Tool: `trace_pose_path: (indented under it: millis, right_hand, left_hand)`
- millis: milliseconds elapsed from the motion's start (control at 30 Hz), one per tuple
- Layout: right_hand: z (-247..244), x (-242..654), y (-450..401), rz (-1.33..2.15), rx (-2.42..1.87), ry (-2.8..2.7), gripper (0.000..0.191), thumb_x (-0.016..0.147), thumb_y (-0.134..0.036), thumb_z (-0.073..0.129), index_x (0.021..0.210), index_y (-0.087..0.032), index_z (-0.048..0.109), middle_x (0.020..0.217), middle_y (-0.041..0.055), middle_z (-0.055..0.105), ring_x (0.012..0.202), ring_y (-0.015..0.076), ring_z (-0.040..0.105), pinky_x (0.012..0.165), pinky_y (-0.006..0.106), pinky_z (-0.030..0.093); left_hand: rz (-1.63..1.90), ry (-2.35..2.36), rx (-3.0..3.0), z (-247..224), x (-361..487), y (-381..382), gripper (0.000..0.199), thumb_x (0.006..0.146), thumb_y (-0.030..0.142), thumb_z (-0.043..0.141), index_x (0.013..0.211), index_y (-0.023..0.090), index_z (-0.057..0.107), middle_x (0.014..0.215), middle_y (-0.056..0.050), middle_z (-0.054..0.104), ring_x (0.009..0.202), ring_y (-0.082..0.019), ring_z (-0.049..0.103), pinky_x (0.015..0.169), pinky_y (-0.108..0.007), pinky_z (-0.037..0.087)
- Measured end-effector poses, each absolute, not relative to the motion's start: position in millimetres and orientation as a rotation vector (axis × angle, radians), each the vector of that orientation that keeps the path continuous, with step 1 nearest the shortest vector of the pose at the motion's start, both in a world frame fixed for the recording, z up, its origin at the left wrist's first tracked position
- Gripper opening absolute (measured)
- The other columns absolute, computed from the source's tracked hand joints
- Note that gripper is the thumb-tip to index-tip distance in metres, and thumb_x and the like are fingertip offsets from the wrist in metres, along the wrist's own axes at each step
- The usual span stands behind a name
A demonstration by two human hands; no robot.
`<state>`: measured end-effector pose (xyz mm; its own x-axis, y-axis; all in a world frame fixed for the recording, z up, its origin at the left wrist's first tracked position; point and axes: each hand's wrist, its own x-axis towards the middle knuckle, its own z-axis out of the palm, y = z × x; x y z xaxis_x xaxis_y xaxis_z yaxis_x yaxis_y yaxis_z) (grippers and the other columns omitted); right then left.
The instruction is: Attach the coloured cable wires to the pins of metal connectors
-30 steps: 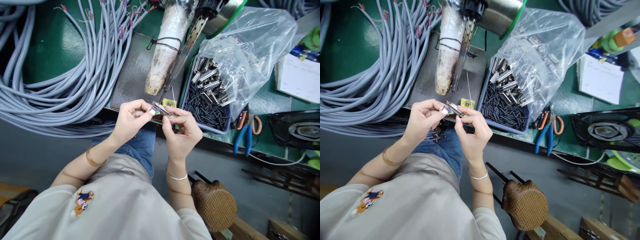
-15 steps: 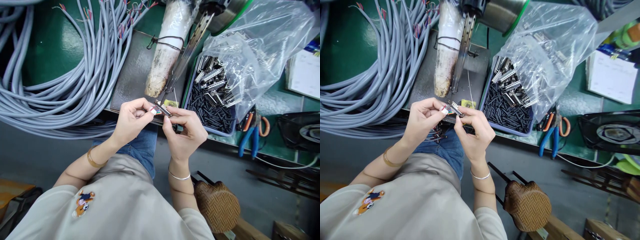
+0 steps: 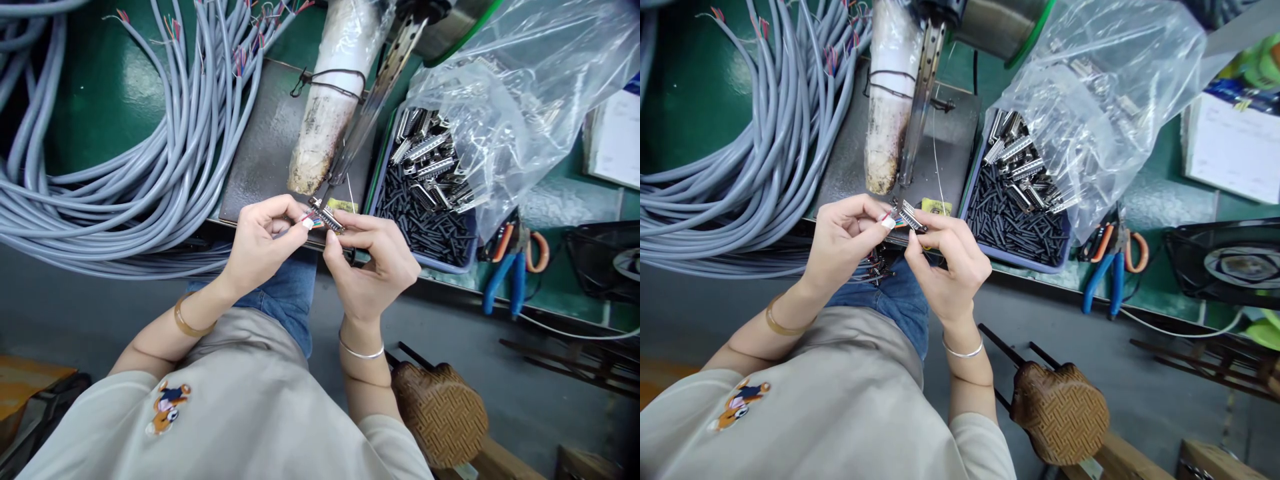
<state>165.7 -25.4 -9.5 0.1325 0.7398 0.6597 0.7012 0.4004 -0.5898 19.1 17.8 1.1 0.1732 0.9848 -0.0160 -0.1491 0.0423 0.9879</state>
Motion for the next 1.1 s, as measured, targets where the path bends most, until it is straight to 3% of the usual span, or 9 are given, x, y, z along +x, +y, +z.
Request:
trace_pose_path:
  millis: [267,600,767,1100]
  right_hand:
    - [-4.4,165.9,-23.9,0.048,-1.293,-1.594,0.016,0.084,-0.011,0.073,0.080,-0.025,0.065,0.099,-0.0002,0.080,0.092,0.0197,0.077,0.081,0.039,0.064]
    - [-8.6,169.0,-27.9,-0.085,-1.297,-1.706,0.017,0.085,-0.013,0.072,0.082,-0.027,0.062,0.102,-0.0002,0.081,0.088,0.0179,0.078,0.072,0.033,0.065]
    - [-7.3,168.0,-28.1,-0.038,-1.298,-1.669,0.019,0.084,-0.010,0.072,0.081,-0.025,0.061,0.099,-0.0001,0.081,0.089,0.0177,0.078,0.076,0.033,0.063]
    - [-4.9,166.4,-28.3,0.160,-1.312,-1.567,0.018,0.086,-0.010,0.070,0.078,-0.024,0.062,0.094,-0.0015,0.079,0.087,0.0170,0.076,0.077,0.034,0.062]
  left_hand:
    - [1.142,0.975,1.221,2.5,17.6,17.5,0.013,0.077,0.015,0.071,0.066,0.015,0.063,0.079,-0.002,0.070,0.062,-0.007,0.055,0.054,-0.018,0.042]
    - [1.111,0.991,1.148,3.2,17.5,18.1,0.014,0.072,0.016,0.073,0.063,0.015,0.062,0.078,-0.003,0.069,0.059,-0.006,0.052,0.049,-0.017,0.037]
    - [1.105,0.949,1.130,4.1,17.4,16.8,0.011,0.072,0.014,0.071,0.064,0.014,0.063,0.076,-0.002,0.069,0.057,-0.005,0.052,0.048,-0.016,0.038]
    - [1.043,0.952,1.099,5.1,14.2,15.8,0.014,0.070,0.016,0.074,0.063,0.015,0.062,0.062,0.001,0.060,0.043,-0.002,0.036,0.038,-0.018,0.022]
